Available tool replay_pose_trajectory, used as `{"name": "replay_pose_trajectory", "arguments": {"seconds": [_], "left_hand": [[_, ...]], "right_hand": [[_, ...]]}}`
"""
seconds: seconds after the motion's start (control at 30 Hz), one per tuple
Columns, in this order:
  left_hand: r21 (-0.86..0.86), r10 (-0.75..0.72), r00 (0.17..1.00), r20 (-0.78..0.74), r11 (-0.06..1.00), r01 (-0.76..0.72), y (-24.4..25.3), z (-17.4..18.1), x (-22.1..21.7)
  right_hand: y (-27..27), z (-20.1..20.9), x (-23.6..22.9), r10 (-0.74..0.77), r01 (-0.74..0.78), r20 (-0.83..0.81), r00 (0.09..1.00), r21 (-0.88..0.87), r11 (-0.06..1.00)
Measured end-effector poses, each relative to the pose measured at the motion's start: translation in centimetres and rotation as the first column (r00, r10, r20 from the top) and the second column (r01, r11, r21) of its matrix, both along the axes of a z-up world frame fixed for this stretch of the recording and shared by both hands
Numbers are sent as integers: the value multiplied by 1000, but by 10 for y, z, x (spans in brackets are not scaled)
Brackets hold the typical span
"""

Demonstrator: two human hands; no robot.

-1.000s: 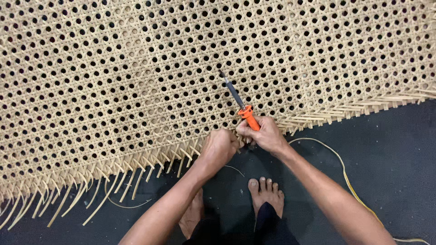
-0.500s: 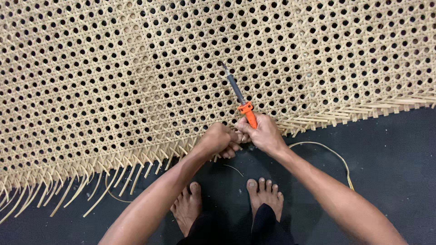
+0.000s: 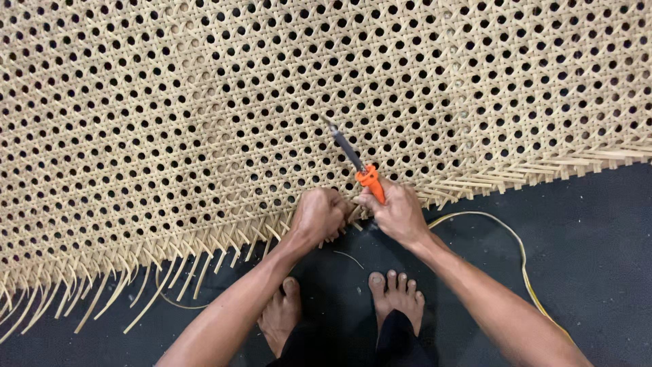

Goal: The person uses a soldering iron to trim the excess bamboo strands along the edge of a woven mat. They hold the mat with one hand and apply the hot tip of the tool to each protruding strand to cut and seal it.

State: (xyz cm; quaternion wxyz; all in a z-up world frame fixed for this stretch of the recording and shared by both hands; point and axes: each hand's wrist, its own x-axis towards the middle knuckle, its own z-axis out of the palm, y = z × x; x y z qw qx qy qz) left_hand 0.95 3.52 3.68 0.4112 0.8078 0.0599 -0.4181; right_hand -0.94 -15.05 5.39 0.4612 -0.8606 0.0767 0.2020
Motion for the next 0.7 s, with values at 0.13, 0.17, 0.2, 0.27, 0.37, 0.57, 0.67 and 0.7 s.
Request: {"name": "replay_pose_trajectory", "arguments": {"seconds": [0.13,0.17,0.2,0.27,0.37,0.57,0.67,0.7], "left_hand": [[-27,67,996,-59,997,-69,0,-8,-1],[-32,63,997,-33,997,-64,1,-14,-2],[-39,57,998,-6,998,-57,2,-19,-3],[-39,63,998,1,997,-63,1,-23,-4],[-8,39,999,11,999,-39,1,-23,0],[128,-128,992,-11,983,128,-2,-24,11],[168,-127,992,-25,977,129,-4,-16,11],[166,-103,994,-38,980,108,-5,-13,10]], "right_hand": [[-3,-16,-7,17,-13,65,998,-52,999],[-3,-12,-8,-13,14,61,998,-28,1000],[-3,-9,-9,-43,44,57,997,-5,999],[3,7,-10,-54,54,81,995,-5,999],[1,-1,-17,-84,83,120,989,8,996],[-9,-10,-23,-82,79,158,984,23,997],[-4,-8,-26,-97,92,173,980,40,995],[-1,-8,-27,-121,114,181,976,46,992]]}}
